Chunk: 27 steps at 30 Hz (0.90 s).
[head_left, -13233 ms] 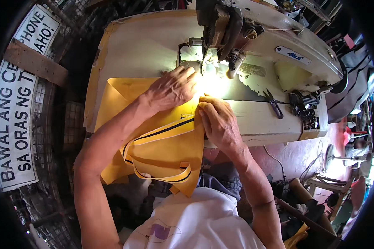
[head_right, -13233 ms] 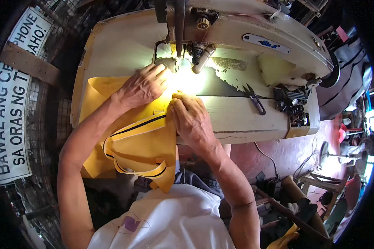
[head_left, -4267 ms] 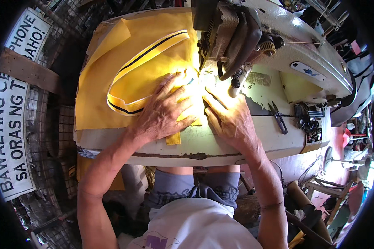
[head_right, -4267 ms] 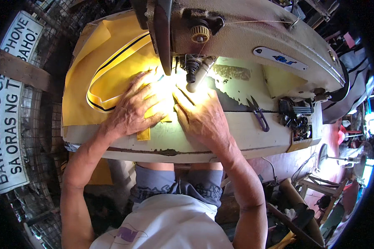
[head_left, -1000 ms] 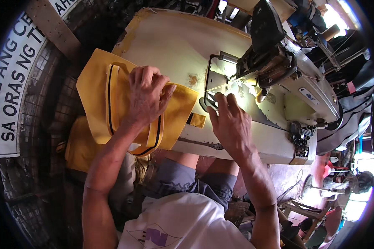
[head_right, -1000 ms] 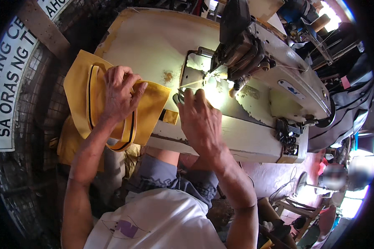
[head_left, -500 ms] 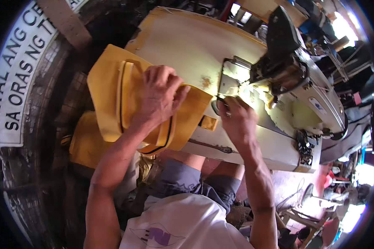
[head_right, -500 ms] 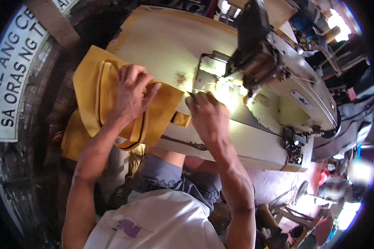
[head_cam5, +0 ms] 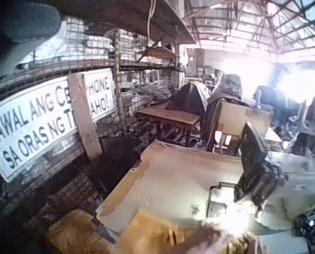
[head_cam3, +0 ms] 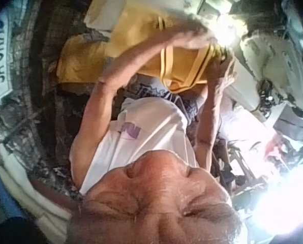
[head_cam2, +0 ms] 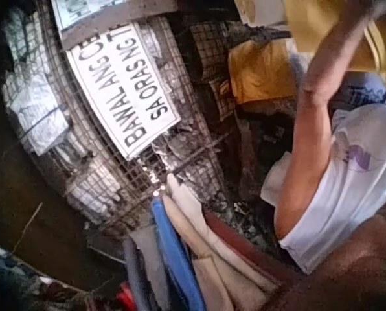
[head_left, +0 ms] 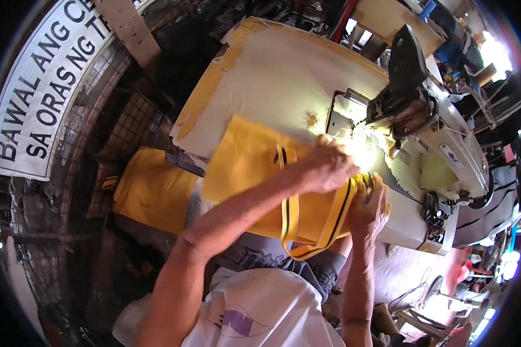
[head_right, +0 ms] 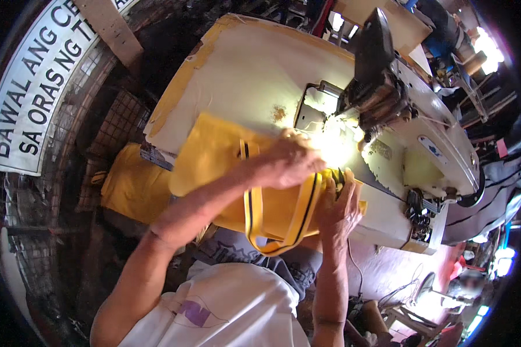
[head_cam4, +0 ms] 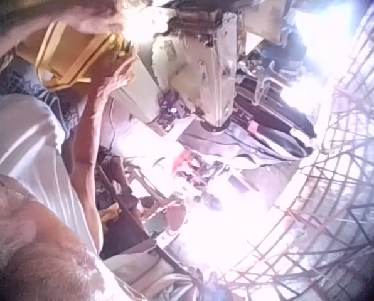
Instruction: Sewing a yellow fabric bag using an industrial sewing machine.
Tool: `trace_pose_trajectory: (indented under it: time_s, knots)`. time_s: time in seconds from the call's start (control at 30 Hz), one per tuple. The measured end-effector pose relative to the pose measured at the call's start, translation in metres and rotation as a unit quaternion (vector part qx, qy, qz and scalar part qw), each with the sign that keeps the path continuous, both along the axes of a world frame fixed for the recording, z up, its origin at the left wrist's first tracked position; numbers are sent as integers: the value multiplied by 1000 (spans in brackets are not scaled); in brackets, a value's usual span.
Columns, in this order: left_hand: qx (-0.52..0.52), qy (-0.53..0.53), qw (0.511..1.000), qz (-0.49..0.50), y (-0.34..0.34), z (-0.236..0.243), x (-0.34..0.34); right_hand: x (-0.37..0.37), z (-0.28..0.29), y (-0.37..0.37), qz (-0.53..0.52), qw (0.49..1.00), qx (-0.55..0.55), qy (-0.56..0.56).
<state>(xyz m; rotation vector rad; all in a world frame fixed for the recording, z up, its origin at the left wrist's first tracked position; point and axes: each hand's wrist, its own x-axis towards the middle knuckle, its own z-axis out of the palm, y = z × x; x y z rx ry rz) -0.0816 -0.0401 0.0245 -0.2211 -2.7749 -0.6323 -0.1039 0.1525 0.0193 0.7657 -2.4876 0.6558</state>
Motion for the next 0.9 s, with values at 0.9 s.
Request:
trace_pose_trajectory:
  time_s: [0.9]
  knots:
    - [146, -142, 978, 52, -85, 39, 72, 21, 61, -81, 171, 845, -298, -410]
